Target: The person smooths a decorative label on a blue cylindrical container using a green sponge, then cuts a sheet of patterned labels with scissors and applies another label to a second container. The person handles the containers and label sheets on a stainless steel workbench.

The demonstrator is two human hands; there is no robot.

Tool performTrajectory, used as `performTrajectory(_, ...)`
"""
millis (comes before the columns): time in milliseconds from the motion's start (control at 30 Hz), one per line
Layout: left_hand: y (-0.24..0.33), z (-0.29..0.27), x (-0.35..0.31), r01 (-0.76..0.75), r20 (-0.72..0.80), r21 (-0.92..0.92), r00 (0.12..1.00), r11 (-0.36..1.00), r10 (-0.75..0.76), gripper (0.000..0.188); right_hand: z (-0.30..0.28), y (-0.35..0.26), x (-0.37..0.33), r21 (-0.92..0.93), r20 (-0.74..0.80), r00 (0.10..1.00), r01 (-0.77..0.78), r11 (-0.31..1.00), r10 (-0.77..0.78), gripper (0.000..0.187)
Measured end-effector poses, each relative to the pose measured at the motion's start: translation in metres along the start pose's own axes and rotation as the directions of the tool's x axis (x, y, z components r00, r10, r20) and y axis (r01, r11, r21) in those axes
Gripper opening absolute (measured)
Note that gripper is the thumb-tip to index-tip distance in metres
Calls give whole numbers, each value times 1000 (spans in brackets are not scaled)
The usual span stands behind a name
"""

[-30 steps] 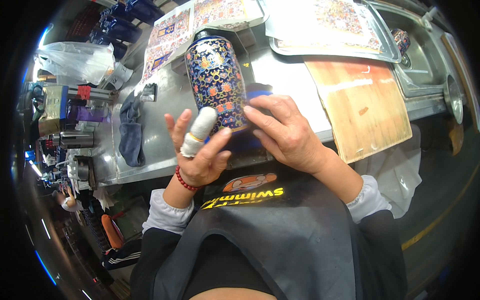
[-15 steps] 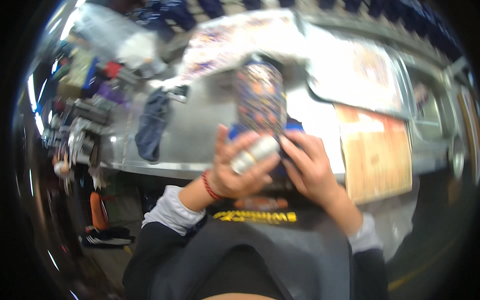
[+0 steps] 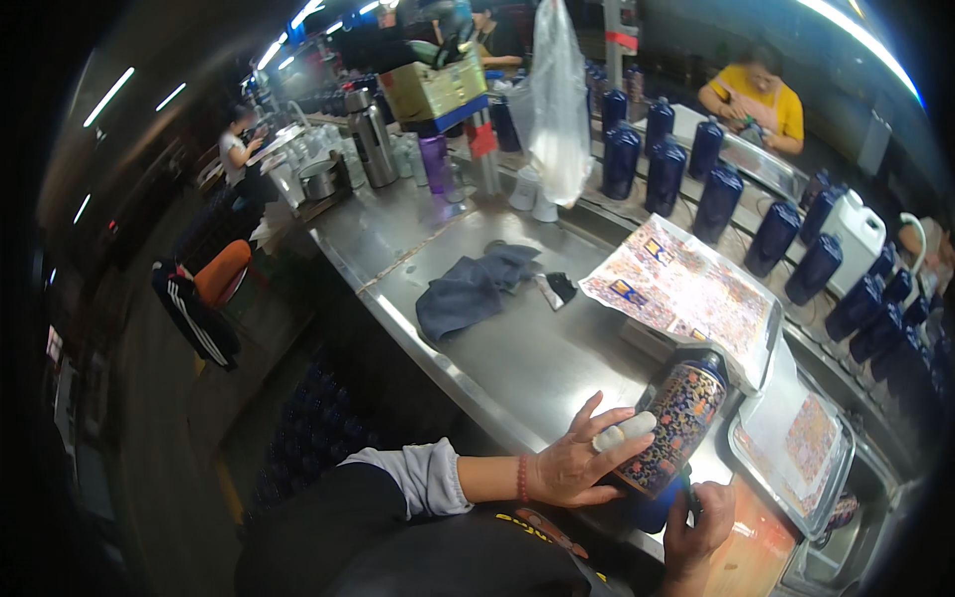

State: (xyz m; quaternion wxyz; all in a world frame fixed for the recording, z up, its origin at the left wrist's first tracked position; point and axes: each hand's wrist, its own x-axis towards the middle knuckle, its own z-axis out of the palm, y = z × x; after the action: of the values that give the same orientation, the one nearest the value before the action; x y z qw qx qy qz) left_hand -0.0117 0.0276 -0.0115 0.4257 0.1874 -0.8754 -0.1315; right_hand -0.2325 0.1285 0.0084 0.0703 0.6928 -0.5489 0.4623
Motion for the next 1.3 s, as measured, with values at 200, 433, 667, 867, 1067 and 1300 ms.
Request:
performTrajectory(200, 1, -13, 12, 12, 49, 107, 999, 994, -17, 92, -10, -29, 30, 117, 220, 961, 146, 982, -170, 21)
performTrajectory(433, 5, -18, 20, -34, 3, 117, 999, 993, 34, 88, -13, -23, 48, -71, 117, 972, 211, 975, -202, 14)
performTrajectory(667, -3, -17, 13, 136, 34, -18, 990, 991, -136, 94, -22, -36, 58, 52, 178, 984, -11, 999, 2, 20)
performTrajectory(867, -6, -35, 23, 118, 94, 41, 988, 992, -121, 92, -16, -40, 67, 333, 378, 925, -95, 938, -41, 13)
performTrajectory(1067, 0, -39, 38, 38, 57, 106, 997, 994, -45, 91, -5, -33, 63, -36, 91, 981, 174, 984, -170, 27)
performTrajectory(1300, -6, -28, 30, 158, 98, 36, 982, 987, -161, 100, -6, -28, 65, 282, 198, 961, -247, 927, 195, 10)
